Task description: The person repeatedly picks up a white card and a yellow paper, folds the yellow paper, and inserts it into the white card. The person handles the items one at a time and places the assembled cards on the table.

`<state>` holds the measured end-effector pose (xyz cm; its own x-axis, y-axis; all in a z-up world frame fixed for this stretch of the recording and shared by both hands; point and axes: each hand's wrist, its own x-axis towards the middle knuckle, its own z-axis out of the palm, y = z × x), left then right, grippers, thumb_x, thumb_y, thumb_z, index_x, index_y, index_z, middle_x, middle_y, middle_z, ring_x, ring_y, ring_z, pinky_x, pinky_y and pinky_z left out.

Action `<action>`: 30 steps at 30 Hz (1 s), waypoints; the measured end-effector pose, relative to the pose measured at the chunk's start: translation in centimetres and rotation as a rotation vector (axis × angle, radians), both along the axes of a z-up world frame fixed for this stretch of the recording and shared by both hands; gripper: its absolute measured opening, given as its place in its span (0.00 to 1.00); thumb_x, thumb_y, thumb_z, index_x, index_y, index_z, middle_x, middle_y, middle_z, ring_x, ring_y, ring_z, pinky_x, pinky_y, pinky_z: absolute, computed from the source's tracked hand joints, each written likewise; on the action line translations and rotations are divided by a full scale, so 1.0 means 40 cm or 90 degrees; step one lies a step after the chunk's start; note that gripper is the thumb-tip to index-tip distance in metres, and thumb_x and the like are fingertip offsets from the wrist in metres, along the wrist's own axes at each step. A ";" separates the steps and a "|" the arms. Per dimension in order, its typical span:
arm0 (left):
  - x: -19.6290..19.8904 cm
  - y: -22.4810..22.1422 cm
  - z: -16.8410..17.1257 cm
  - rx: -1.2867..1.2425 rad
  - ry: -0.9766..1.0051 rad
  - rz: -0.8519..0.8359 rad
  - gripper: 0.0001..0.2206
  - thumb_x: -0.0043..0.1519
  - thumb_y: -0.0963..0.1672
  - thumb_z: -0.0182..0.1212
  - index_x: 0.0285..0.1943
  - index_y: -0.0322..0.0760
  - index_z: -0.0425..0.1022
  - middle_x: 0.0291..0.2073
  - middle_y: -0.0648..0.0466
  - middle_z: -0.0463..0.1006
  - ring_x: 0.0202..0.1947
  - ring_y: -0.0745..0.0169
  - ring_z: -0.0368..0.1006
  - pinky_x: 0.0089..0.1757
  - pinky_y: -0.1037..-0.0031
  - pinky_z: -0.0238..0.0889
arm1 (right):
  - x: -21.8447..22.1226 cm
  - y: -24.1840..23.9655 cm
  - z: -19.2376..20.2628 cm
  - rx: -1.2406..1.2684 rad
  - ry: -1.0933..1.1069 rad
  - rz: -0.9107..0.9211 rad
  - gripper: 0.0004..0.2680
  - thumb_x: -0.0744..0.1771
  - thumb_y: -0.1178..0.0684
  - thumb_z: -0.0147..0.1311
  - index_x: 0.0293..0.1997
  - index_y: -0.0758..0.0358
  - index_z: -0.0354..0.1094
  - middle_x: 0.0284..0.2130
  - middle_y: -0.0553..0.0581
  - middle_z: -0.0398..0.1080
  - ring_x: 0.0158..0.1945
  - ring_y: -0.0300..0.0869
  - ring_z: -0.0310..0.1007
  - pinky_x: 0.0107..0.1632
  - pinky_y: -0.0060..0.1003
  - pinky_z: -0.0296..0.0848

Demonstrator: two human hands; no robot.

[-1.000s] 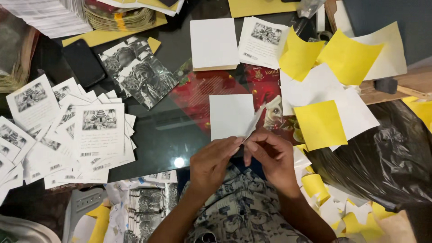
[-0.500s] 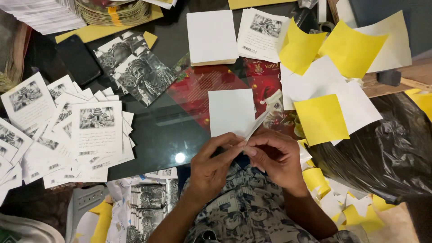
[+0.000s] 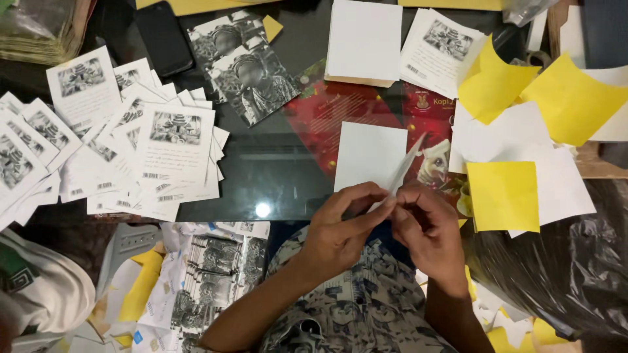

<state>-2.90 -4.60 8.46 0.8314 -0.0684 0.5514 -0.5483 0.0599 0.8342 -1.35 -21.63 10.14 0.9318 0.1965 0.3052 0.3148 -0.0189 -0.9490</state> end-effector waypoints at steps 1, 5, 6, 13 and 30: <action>0.000 -0.001 -0.004 -0.001 0.001 0.000 0.15 0.68 0.35 0.54 0.62 0.36 0.77 0.60 0.36 0.73 0.58 0.33 0.74 0.53 0.43 0.73 | 0.002 0.008 0.006 -0.001 0.001 0.000 0.04 0.68 0.66 0.47 0.36 0.77 0.68 0.21 0.60 0.63 0.17 0.33 0.64 0.19 0.31 0.68; 0.006 -0.009 -0.015 0.001 -0.024 0.046 0.14 0.66 0.35 0.57 0.59 0.35 0.79 0.58 0.37 0.75 0.56 0.39 0.76 0.53 0.47 0.74 | 0.008 0.023 0.027 -0.177 -0.091 -0.060 0.03 0.67 0.63 0.50 0.38 0.71 0.69 0.25 0.62 0.68 0.26 0.47 0.68 0.34 0.43 0.70; 0.007 -0.010 -0.018 -0.017 -0.022 0.049 0.13 0.66 0.35 0.57 0.58 0.34 0.79 0.58 0.36 0.75 0.56 0.39 0.76 0.53 0.46 0.74 | 0.010 0.025 0.031 -0.187 -0.101 -0.067 0.04 0.67 0.64 0.49 0.38 0.70 0.71 0.26 0.62 0.70 0.27 0.50 0.69 0.35 0.43 0.71; 0.011 -0.005 -0.005 -0.037 -0.016 0.056 0.14 0.66 0.35 0.58 0.60 0.32 0.77 0.54 0.37 0.78 0.54 0.35 0.77 0.50 0.46 0.77 | 0.014 0.046 0.036 -0.126 -0.136 -0.095 0.03 0.68 0.63 0.52 0.37 0.68 0.71 0.23 0.57 0.65 0.26 0.43 0.63 0.33 0.37 0.68; 0.047 -0.004 0.054 0.063 0.186 0.050 0.09 0.60 0.41 0.70 0.47 0.32 0.84 0.27 0.40 0.84 0.31 0.44 0.83 0.33 0.60 0.77 | 0.006 0.053 0.043 -0.171 -0.210 -0.141 0.03 0.66 0.66 0.53 0.38 0.71 0.73 0.25 0.60 0.70 0.20 0.45 0.64 0.25 0.36 0.67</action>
<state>-1.01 -4.77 10.63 0.9584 -0.0386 0.2829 -0.2849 -0.0627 0.9565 -1.10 -19.53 11.85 0.8220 0.1167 0.5574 0.5592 -0.3501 -0.7514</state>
